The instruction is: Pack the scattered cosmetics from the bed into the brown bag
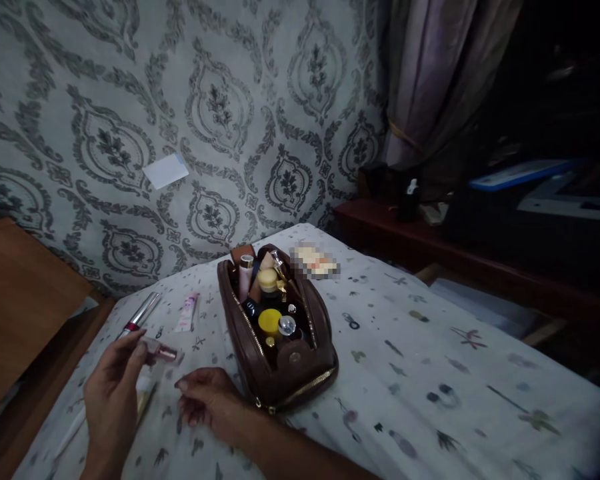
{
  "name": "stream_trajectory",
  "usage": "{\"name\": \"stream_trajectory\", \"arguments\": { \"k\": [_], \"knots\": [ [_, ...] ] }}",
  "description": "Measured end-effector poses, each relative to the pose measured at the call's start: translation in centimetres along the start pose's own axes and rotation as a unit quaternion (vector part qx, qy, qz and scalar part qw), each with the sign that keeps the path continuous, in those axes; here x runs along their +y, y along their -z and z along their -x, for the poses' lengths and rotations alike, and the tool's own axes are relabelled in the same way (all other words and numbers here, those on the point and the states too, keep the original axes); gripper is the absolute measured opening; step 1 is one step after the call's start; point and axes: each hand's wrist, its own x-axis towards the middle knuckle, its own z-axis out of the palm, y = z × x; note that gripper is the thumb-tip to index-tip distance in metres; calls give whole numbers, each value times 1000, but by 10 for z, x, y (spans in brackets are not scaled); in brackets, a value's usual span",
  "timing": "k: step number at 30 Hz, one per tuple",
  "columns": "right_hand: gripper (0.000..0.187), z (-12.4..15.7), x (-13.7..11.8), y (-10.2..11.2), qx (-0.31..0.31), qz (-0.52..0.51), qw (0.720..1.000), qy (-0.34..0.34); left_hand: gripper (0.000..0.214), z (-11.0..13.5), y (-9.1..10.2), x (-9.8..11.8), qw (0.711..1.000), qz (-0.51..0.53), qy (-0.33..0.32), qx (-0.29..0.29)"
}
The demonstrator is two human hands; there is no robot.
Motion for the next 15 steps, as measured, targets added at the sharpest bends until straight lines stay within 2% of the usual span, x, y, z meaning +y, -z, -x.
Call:
{"name": "stream_trajectory", "arguments": {
  "k": [3, 8, 11, 15],
  "knots": [
    [60, 0, 0, 0, -2, 6, 1000, -2, 32, -3, -15, 37, 997, 50, -58, 3],
    [62, -2, 0, 1, -6, 9, 1000, -1, 25, 1, -47, 94, 985, 60, -148, -60],
    [59, -4, 2, 0, -3, 12, 1000, 4, 25, 3, -63, 117, 974, 22, -197, -112],
    [52, -7, 5, -2, 3, 16, 1000, 14, 23, 4, -85, 133, 947, 17, -231, -220]
  ]
}}
